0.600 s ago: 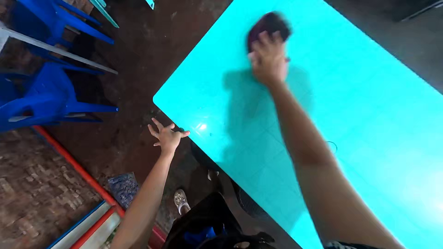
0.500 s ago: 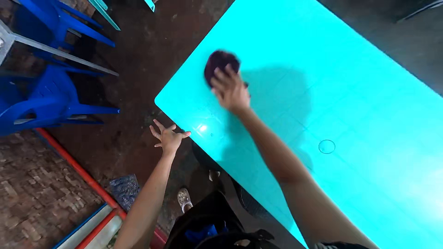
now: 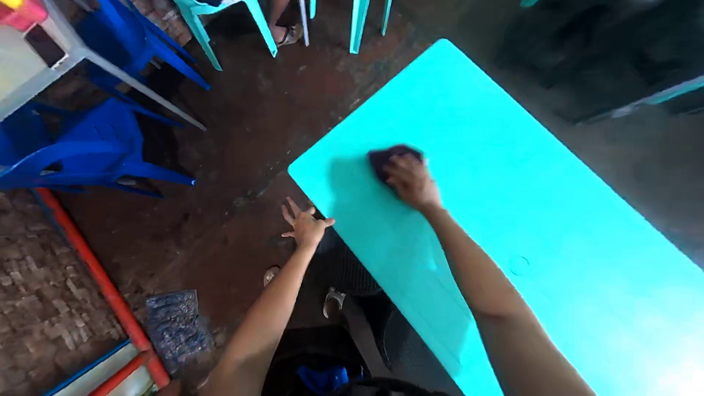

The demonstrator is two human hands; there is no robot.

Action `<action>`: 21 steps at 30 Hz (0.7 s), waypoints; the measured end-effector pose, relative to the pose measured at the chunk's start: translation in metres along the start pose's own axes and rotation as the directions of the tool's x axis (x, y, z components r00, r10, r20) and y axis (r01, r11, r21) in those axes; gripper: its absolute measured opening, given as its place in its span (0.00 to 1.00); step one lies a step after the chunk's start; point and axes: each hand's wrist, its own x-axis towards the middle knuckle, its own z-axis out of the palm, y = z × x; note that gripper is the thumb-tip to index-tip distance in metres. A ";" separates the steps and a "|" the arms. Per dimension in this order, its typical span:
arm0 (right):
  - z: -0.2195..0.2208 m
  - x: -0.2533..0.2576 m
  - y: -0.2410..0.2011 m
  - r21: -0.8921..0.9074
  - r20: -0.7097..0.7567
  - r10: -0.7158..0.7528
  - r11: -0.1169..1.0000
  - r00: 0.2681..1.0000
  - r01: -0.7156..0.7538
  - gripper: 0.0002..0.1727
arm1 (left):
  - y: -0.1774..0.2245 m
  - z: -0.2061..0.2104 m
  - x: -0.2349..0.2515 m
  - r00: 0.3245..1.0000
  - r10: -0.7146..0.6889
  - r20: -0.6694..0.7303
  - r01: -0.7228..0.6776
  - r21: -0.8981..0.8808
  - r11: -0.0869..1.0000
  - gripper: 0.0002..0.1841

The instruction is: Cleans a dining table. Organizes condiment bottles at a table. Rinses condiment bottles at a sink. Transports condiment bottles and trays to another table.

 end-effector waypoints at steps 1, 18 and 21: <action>-0.004 0.028 0.014 -0.073 -0.080 0.179 0.980 0.980 -0.185 0.26 | -0.003 0.002 -0.001 0.999 0.040 -0.010 -0.040 -0.014 0.999 0.36; 0.154 0.085 -0.352 -0.027 -0.270 0.280 0.954 0.921 -0.298 0.19 | -0.438 -0.391 0.093 0.910 -0.149 0.387 0.197 -0.086 0.977 0.27; 0.192 0.115 -0.438 0.063 0.053 0.437 0.896 0.898 -0.440 0.22 | -0.459 -0.470 0.113 0.952 -0.167 0.256 0.242 -0.297 0.924 0.22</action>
